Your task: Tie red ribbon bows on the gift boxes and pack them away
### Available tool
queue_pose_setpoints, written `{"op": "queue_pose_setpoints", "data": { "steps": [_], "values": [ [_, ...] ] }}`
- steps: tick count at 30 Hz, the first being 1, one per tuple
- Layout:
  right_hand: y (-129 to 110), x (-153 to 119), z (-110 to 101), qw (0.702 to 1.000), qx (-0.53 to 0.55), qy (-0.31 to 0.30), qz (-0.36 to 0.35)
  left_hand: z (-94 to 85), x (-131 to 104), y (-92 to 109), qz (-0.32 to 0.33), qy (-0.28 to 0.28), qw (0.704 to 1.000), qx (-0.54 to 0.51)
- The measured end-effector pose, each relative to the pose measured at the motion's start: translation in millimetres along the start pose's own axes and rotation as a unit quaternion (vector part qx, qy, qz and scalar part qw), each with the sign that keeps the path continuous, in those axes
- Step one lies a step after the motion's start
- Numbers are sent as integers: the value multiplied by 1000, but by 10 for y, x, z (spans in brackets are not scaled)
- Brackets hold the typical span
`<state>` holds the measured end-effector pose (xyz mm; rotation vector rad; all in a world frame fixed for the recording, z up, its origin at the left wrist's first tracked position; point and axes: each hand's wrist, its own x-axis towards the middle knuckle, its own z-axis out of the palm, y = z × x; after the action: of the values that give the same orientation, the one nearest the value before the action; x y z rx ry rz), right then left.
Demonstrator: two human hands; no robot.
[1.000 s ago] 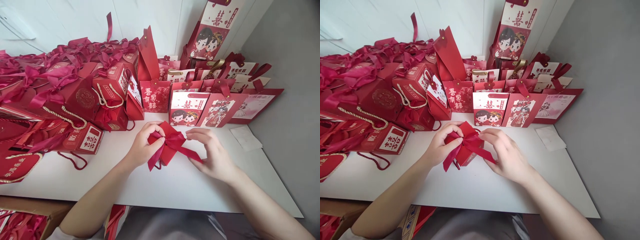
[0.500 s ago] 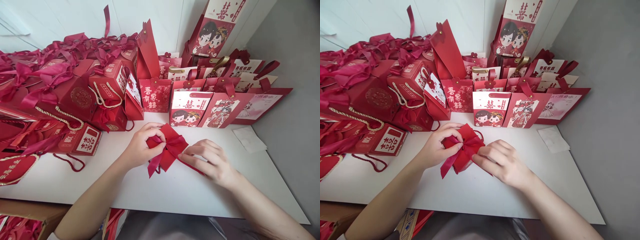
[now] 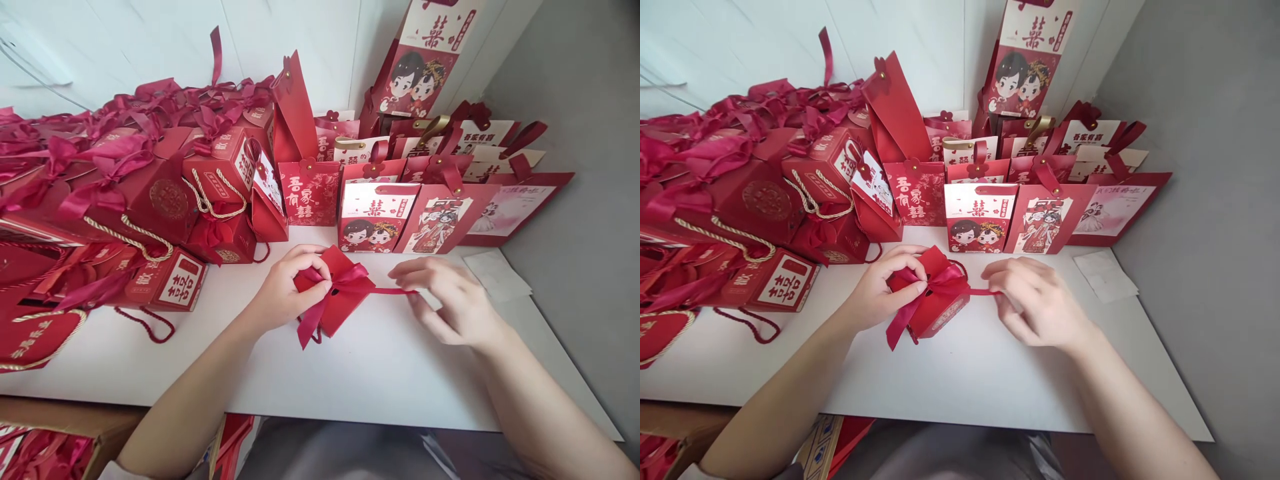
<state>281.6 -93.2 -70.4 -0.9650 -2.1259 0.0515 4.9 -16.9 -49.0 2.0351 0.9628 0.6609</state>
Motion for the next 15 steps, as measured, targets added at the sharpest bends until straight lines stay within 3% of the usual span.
{"op": "queue_pose_setpoints", "data": {
  "steps": [5,10,15],
  "values": [
    [117,-53,-22,995,15,95,33,-100,7,-90,45,15,996,-73],
    [37,31,66,999,-4,35,-16,-149,9,-87,85,107,990,-44],
    [-72,52,152,996,-60,24,-68,-45,-50,37,111,80,990,26]
  ]
}}
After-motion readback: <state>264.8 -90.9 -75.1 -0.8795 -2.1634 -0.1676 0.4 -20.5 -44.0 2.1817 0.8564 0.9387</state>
